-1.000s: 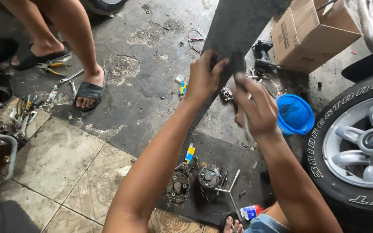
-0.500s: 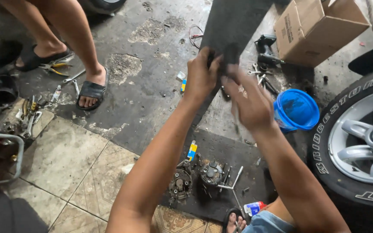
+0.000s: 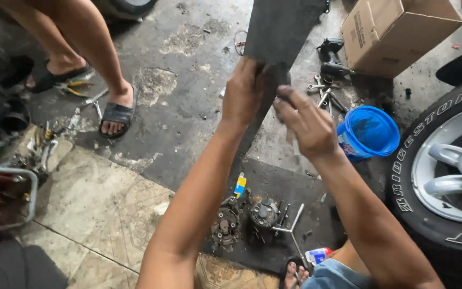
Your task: Disassembling an alternator using a socket wrench and screwdriver on a workshop floor.
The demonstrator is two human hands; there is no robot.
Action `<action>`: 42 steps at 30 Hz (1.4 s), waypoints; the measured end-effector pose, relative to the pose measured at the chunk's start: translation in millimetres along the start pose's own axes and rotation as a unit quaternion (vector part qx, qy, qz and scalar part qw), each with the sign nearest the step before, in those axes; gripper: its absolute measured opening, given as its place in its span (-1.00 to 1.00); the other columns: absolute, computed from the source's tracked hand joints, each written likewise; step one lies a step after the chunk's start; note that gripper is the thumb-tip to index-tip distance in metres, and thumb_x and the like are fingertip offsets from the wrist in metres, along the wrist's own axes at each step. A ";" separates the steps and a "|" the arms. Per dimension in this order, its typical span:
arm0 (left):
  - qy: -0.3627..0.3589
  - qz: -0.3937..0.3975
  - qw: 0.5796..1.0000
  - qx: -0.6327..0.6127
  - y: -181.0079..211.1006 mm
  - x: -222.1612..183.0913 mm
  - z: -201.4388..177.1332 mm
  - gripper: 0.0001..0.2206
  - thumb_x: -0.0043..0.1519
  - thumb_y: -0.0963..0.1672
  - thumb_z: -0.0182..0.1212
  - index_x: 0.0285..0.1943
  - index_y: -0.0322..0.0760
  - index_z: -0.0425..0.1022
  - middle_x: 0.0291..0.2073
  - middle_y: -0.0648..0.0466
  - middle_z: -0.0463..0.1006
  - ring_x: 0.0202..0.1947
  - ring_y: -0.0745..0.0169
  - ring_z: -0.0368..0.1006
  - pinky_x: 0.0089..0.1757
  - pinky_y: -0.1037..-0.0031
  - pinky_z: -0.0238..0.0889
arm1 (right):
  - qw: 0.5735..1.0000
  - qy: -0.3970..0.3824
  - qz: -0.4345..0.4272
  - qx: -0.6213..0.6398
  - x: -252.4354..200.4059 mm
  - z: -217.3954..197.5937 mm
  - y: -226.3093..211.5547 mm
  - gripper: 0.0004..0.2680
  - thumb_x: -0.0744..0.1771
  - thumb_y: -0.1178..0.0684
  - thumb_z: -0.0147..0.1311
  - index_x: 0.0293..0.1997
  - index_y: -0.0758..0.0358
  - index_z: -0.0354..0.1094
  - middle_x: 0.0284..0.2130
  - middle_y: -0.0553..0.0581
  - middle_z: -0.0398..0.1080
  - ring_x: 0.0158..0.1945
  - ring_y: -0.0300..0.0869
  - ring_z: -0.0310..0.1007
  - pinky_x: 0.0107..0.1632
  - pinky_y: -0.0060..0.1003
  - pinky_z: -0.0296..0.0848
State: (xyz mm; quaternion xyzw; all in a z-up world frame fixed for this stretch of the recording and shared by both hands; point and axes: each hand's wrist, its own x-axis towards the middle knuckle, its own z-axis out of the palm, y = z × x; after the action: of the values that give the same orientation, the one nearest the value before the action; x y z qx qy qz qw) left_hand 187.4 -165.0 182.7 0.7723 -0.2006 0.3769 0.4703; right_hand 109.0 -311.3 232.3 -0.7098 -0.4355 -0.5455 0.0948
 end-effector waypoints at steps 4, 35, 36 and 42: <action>0.020 0.023 0.999 0.040 -4.9 0.2 -6.0 -0.90 0.26 -0.18 0.21 -0.09 -0.20 0.47 -0.24 -0.02 0.49 -0.14 -0.20 0.55 -0.16 0.12 0.49 | 0.992 0.004 0.071 0.107 5.5 -7.0 -18.2 -0.87 0.40 0.18 0.10 -0.05 0.44 0.53 -0.16 0.40 0.54 -0.36 0.07 0.57 -0.34 -0.15 0.55; -0.146 -0.272 0.918 -0.249 115.7 -80.0 -101.0 -0.88 0.30 -0.11 0.29 -0.15 -0.25 0.58 -0.54 0.06 0.60 -0.45 0.42 0.49 -0.31 0.51 0.42 | 0.652 0.041 0.598 0.464 -7.4 -44.3 -57.9 -0.88 0.39 0.27 0.15 -0.24 0.62 0.38 -0.60 0.32 0.33 -0.73 -0.34 0.23 -0.71 -0.43 0.29; -0.141 -0.275 0.919 -0.244 122.0 -83.7 -103.8 -0.88 0.30 -0.11 0.29 -0.15 -0.25 0.58 -0.54 0.06 0.60 -0.45 0.42 0.49 -0.31 0.51 0.42 | 0.649 0.038 0.596 0.471 -8.1 -49.2 -61.4 -0.88 0.39 0.27 0.15 -0.24 0.62 0.38 -0.60 0.32 0.33 -0.73 -0.34 0.23 -0.71 -0.43 0.29; -0.135 -0.343 0.894 -0.254 149.8 -121.7 -124.6 -0.85 0.34 -0.09 0.22 -0.26 -0.18 0.61 -0.66 0.13 0.53 -0.52 0.49 0.39 -0.37 0.55 0.36 | 0.689 -0.001 0.546 0.477 -22.5 -54.7 -92.0 -0.92 0.38 0.35 0.13 -0.28 0.65 0.39 -0.64 0.37 0.25 -0.73 -0.28 0.22 -0.68 -0.32 0.34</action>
State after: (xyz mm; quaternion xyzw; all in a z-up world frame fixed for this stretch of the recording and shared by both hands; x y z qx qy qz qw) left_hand -38.5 -132.6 209.1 0.6911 -0.0733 0.0209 0.7188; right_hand 4.2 -300.7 202.8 -0.6816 -0.1732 -0.1157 0.7015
